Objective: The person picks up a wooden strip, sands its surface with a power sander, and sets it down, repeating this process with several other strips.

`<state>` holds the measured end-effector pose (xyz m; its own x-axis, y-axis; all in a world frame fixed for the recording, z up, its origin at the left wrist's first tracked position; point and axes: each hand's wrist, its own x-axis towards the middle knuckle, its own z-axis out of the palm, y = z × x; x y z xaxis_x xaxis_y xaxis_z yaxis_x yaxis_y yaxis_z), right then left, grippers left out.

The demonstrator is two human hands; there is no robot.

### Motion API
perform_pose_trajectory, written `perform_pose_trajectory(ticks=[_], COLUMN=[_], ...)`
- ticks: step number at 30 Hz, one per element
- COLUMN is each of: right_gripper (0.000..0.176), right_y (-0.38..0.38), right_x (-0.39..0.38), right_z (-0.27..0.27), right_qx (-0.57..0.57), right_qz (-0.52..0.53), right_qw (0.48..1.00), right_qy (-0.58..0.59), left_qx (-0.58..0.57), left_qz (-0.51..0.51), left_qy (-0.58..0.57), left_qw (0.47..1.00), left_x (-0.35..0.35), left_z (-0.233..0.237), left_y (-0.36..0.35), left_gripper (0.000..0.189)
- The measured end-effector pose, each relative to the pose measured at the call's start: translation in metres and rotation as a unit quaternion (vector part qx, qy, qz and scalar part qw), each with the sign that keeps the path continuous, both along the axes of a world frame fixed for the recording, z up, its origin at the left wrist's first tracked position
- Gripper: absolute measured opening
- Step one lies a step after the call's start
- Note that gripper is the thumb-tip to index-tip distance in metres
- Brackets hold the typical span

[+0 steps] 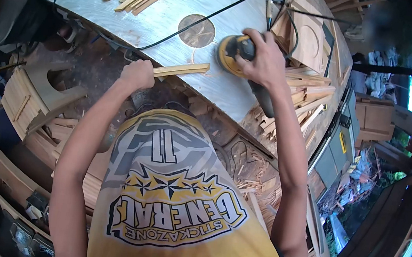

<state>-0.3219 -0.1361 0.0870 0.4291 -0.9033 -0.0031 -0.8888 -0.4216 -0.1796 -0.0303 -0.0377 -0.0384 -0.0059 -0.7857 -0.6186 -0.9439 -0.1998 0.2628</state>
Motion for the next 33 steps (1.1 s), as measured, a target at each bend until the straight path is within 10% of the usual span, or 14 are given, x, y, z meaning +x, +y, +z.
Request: perform_pose_trajectory(ticks=[18, 33], right_gripper=[0.066, 0.063], right_y=[0.017, 0.028], right_x=[0.082, 0.046], right_z=[-0.018, -0.015], right_qx=[0.082, 0.131], right_qz=[0.164, 0.066], right_qw=[0.983, 0.988], right_qy=[0.01, 0.047], left_qx=[0.008, -0.023], left_qz=[-0.018, -0.036], left_qy=[0.003, -0.056], left_qw=[1.0, 0.997], left_x=[-0.001, 0.044], left_z=[-0.001, -0.007], left_y=[-0.005, 0.022], left_gripper=[0.028, 0.026])
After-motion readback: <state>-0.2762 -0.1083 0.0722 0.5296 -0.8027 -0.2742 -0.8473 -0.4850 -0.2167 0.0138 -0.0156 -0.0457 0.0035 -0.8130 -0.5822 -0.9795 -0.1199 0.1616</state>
